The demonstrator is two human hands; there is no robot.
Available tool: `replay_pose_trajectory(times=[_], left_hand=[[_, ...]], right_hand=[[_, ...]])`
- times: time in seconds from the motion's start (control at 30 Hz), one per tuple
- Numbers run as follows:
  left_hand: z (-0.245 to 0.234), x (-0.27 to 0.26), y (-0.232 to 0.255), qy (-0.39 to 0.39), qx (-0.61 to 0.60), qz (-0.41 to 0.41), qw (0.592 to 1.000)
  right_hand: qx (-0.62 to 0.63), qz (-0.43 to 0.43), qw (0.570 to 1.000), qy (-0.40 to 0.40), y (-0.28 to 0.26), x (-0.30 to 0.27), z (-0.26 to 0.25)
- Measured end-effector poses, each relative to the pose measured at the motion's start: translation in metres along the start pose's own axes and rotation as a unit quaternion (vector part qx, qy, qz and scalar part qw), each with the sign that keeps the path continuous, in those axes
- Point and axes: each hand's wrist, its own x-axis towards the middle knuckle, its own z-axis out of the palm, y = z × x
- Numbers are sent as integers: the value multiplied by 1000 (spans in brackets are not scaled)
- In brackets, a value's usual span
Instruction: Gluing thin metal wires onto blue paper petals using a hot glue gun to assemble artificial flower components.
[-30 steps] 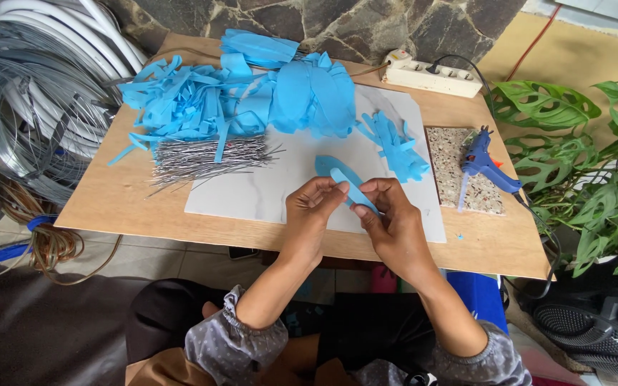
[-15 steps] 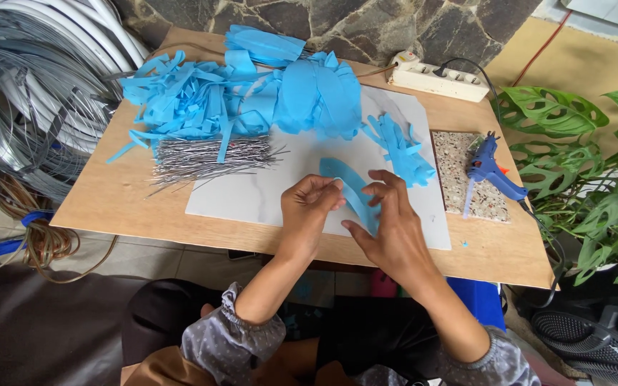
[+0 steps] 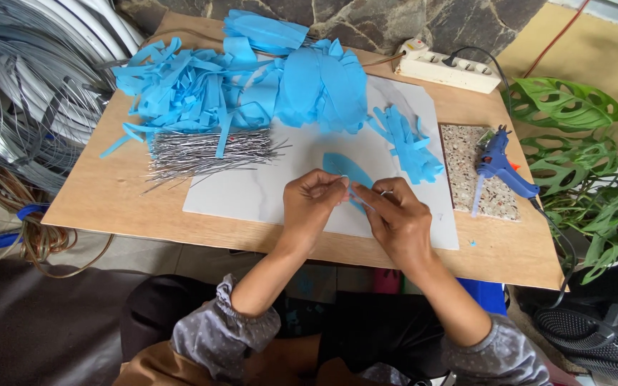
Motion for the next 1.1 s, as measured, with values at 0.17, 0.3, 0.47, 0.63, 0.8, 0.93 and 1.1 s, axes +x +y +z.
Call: replay_pose_trajectory(times=[0.17,0.3,0.47,0.63,0.8,0.93,1.1], left_hand=[[-17,38,1,-26,160,51,985],[-42,70,5,-58,359,213,907],[-50,77,-7,-114,360,264,888],[-51,74,-16,-142,411,250,865],[-53,75,-21,-157,474,291,816],[-52,72,-16,-150,503,382,761],[-54,72,-23,-169,539,386,729]], right_hand=[[3,-9,999,-48,39,16,9],[58,25,995,-82,61,36,22],[79,-2,993,-92,65,39,47],[45,-47,992,-107,73,39,58],[33,-82,989,-120,79,39,63],[21,-79,987,-139,76,38,61],[15,-53,979,-195,75,39,55]])
